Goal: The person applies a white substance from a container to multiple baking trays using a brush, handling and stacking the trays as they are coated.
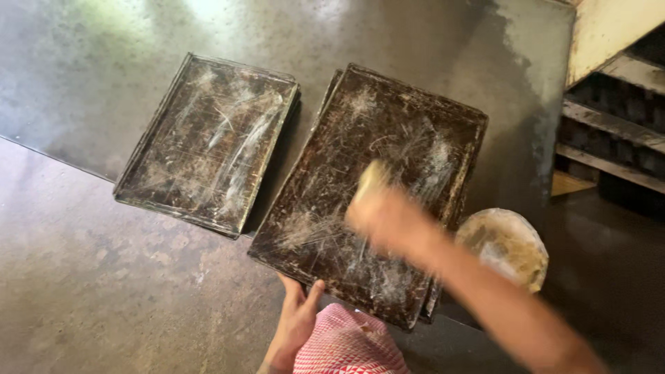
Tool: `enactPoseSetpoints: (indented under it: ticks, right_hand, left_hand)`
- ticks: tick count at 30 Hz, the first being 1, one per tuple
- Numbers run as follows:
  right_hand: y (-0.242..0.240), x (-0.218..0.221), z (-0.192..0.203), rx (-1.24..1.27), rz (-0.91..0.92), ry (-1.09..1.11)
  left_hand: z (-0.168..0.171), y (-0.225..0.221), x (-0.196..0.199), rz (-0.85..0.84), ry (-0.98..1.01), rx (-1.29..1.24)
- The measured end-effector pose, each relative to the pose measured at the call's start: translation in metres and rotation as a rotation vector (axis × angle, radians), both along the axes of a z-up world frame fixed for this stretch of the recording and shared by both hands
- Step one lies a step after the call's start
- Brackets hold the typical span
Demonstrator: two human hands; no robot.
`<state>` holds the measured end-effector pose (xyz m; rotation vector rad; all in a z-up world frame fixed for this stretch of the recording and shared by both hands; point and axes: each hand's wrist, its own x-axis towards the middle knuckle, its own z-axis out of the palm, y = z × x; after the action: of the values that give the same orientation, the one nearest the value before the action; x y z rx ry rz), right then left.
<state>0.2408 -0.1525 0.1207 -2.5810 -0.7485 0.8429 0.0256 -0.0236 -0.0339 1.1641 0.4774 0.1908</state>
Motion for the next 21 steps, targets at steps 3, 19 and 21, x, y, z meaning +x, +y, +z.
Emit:
enactPoseSetpoints:
  ticks: [3,19,21]
  right_hand:
    - [-0.018,-0.07,-0.004,0.675,0.639,-0.277]
    - [-0.204,-0.102,-0.084,1.542,-1.002,-0.28]
    - [-0.214,-0.113,-0.082,1.483,-1.035,-0.266]
  left_hand:
    - [0.012,0.001,-0.008,0.026,-0.013,0.052]
    - [0.15,0.034,-0.016,0.859,0.025,-0.108]
    - [0.152,0.058,-0.022,0.959,0.064,-0.005]
